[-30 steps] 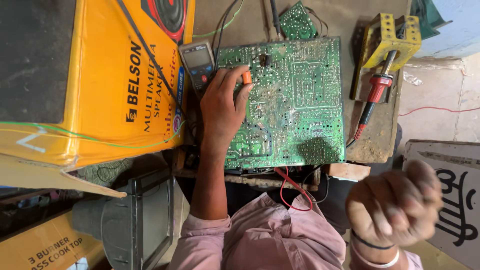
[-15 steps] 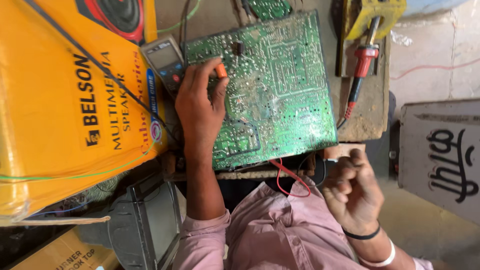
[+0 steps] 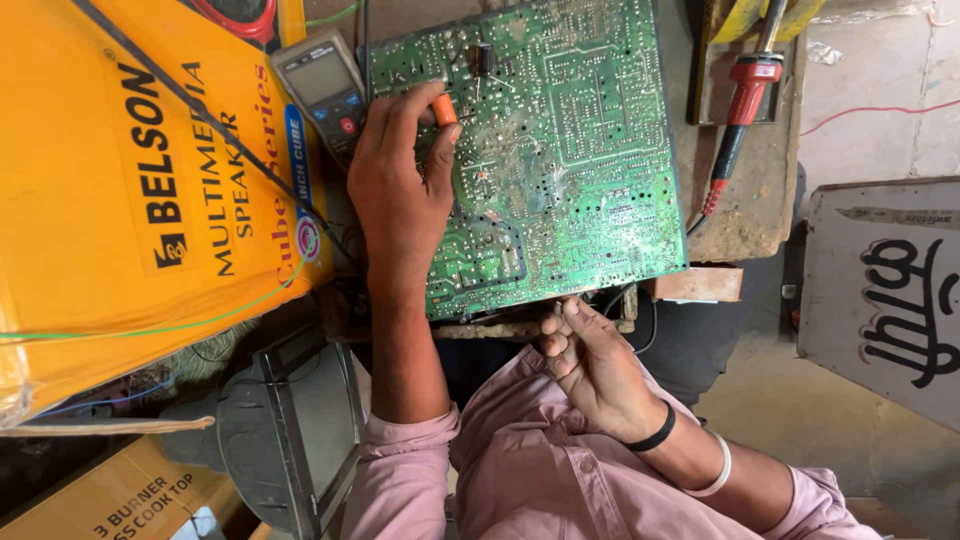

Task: The person tests a green circuit board with a multimeter and then uses a soldering iron to work on specific points on the board. The person repeatedly switches between testing and soldering while seated on the floor.

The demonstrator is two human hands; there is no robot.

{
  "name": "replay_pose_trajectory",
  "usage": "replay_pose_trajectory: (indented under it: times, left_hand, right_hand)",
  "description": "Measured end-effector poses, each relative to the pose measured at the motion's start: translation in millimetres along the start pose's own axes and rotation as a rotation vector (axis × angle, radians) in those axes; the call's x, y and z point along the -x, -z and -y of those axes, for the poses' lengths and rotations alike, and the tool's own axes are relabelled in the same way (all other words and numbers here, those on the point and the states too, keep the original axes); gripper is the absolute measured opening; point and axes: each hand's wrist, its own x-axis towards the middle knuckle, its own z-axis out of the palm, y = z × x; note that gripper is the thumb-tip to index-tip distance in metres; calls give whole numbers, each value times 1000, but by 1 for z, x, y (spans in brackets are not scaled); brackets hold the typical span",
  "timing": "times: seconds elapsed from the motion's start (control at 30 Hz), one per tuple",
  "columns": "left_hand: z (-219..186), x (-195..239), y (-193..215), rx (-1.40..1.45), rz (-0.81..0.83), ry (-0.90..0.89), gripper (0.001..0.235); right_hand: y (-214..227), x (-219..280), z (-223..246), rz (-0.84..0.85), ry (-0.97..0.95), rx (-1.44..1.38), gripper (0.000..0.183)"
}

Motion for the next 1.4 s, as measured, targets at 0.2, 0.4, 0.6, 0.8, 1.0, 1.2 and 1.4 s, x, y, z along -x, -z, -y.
replay_pose_trajectory:
  times: [0.2,0.4,0.6,0.8,1.0,1.2,1.4]
  left_hand:
    - [1,0,-3,20,-6,-29,27]
    - [6,4,-3,0,-4,-31,27]
    - [6,3,-6,5,-5,-24,28]
    - [3,2,-3,3,-6,-30,27]
    - [1,0,-5,18,-2,-45,26]
    - [1,2,-3,-2,15,-50,27]
    - [1,2,-2,-28,31,-60,25]
  right_hand:
    - [-7,5,6,33,40,36,17]
    - [-14,5,7,18,23,23,19]
    - [-13,0,17,-34,79,17,19]
    - [-3,-2,28,-9,124,-11,20]
    - [7,1,35,52,162,-35,20]
    - [9,14,45,-6,175,-88,18]
    - [4,17,46,59,161,-132,20]
